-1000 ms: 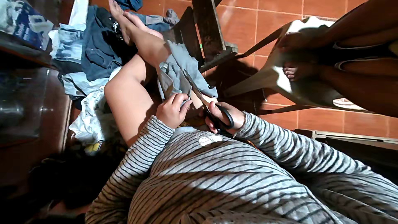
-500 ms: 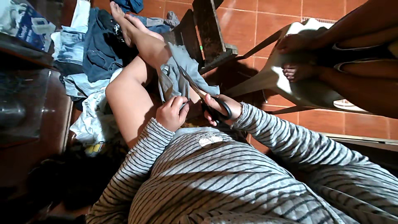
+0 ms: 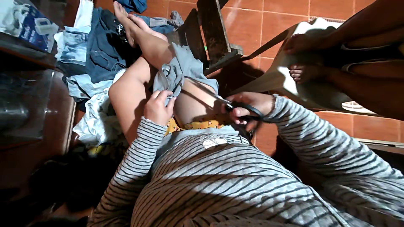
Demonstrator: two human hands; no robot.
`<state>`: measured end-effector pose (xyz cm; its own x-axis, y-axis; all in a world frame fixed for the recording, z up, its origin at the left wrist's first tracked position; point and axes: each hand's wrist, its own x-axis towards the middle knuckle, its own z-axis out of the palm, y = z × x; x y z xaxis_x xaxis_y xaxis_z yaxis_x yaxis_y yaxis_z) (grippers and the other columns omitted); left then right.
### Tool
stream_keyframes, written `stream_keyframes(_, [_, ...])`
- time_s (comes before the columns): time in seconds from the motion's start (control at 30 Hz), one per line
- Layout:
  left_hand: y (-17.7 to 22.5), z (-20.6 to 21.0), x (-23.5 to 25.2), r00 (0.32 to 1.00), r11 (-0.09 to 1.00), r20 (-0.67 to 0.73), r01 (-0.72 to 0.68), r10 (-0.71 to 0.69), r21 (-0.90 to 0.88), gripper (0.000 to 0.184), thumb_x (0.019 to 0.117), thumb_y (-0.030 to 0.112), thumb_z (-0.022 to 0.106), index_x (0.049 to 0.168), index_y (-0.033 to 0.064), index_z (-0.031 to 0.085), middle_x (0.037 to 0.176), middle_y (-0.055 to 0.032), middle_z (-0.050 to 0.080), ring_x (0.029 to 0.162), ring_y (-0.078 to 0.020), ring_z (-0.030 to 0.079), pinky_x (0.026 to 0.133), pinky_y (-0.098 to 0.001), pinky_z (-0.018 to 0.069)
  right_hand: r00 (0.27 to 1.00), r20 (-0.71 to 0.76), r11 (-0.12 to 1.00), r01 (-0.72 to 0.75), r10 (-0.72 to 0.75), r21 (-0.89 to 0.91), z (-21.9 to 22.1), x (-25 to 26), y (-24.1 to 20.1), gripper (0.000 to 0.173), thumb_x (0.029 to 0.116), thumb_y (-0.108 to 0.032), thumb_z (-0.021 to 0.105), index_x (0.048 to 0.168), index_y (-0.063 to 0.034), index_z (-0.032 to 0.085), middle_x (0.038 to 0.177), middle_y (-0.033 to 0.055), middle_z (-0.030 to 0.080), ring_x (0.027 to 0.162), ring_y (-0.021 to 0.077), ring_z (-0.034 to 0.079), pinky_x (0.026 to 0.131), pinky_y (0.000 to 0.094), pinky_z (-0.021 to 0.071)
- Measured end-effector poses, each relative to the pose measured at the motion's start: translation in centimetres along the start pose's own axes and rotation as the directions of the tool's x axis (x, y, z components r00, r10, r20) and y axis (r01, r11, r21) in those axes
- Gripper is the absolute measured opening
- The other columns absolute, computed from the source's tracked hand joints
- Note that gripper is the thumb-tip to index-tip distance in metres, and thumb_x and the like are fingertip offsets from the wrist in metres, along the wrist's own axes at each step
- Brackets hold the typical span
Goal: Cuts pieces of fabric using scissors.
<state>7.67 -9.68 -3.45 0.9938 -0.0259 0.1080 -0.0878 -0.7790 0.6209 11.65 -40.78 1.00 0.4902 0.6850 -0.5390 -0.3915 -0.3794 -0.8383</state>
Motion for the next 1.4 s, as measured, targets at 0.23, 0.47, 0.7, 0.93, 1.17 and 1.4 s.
stream_keyframes(0.23, [-0.3, -0.2, 3.1, 0.97, 0.946, -0.035, -0.242, 0.24, -0.216, 0.01, 0.081, 0.006, 0.067, 0.085, -0.0027, 0.066, 0.118, -0.0205, 0.07, 0.114, -0.0283, 0.068, 0.097, -0.0419, 0.0557, 0.73, -0.556, 0.859, 0.082, -0.397, -0.506, -2.7, 6.7, 2.9, 0.064, 0.0779, -0.006, 0.077, 0.136, -0.001, 0.05, 0.112, 0.0149, 0.072, 0.097, 0.0279, 0.072, 0.086, 0.0513, 0.0581])
stream_keyframes(0.47, [0.0, 0.5, 4.1, 0.926, 0.902, 0.183, 0.368, -0.332, -0.225, 0.058, 0.101, 0.037, 0.064, 0.141, -0.0034, 0.051, 0.127, -0.0227, 0.065, 0.122, -0.0333, 0.062, 0.107, -0.0513, 0.0462, 0.769, -0.53, 0.918, 0.185, -0.357, -0.351, -3.9, 11.5, 5.0, 0.061, 0.0765, -0.001, 0.071, 0.134, 0.0025, 0.05, 0.107, 0.0187, 0.07, 0.09, 0.0253, 0.07, 0.081, 0.0457, 0.0574])
stream_keyframes(0.7, [0.0, -1.1, 8.7, 0.906, 0.934, 0.252, 0.356, -0.341, -0.013, 0.041, 0.1024, 0.027, 0.063, 0.131, -0.0037, 0.062, 0.129, -0.0286, 0.064, 0.125, -0.0437, 0.06, 0.109, -0.0609, 0.0426, 0.733, -0.603, 0.936, 0.139, -0.316, -0.322, -6.3, 9.7, 1.4, 0.055, 0.0827, 0.005, 0.068, 0.134, 0.0055, 0.05, 0.114, 0.0205, 0.065, 0.096, 0.022, 0.067, 0.086, 0.04, 0.0562])
stream_keyframes(0.93, [4.9, -10.9, 19.6, 0.999, 0.952, 0.037, -0.017, 0.006, 0.306, 0.035, 0.105, 0.028, 0.057, 0.129, 0.0038, 0.066, 0.132, -0.0255, 0.061, 0.126, -0.0436, 0.057, 0.106, -0.0609, 0.0424, 0.456, -0.703, 0.799, 0.03, -0.546, -0.601, -12.6, 8.0, -12.2, 0.066, 0.0814, -0.009, 0.074, 0.139, 0.001, 0.045, 0.11, 0.0195, 0.069, 0.094, 0.0276, 0.07, 0.086, 0.0483, 0.0564])
stream_keyframes(1.17, [3.7, -10.8, 15.6, 0.844, 0.901, -0.334, -0.342, 0.419, 0.266, 0.025, 0.1027, 0.021, 0.06, 0.113, 0.0035, 0.074, 0.111, -0.0208, 0.071, 0.109, -0.038, 0.066, 0.096, -0.0485, 0.0497, 0.386, -0.549, 0.65, 0.21, -0.741, -0.73, -8.2, 3.4, -10.3, 0.062, 0.0827, -0.01, 0.068, 0.135, 0.007, 0.04, 0.099, 0.0111, 0.068, 0.081, 0.0112, 0.067, 0.074, 0.0314, 0.0578])
stream_keyframes(1.4, [3.0, -9.6, 20.3, 0.974, 0.96, 0.213, 0.008, -0.071, 0.281, 0.032, 0.1041, 0.023, 0.059, 0.129, 0.0043, 0.066, 0.131, -0.0245, 0.064, 0.128, -0.0442, 0.057, 0.111, -0.0687, 0.0327, 0.572, -0.743, 0.912, 0.021, -0.348, -0.411, -10.2, 7.9, -10.3, 0.056, 0.0853, -0.002, 0.072, 0.136, 0.0021, 0.049, 0.108, 0.0205, 0.068, 0.085, 0.024, 0.068, 0.079, 0.0446, 0.0564])
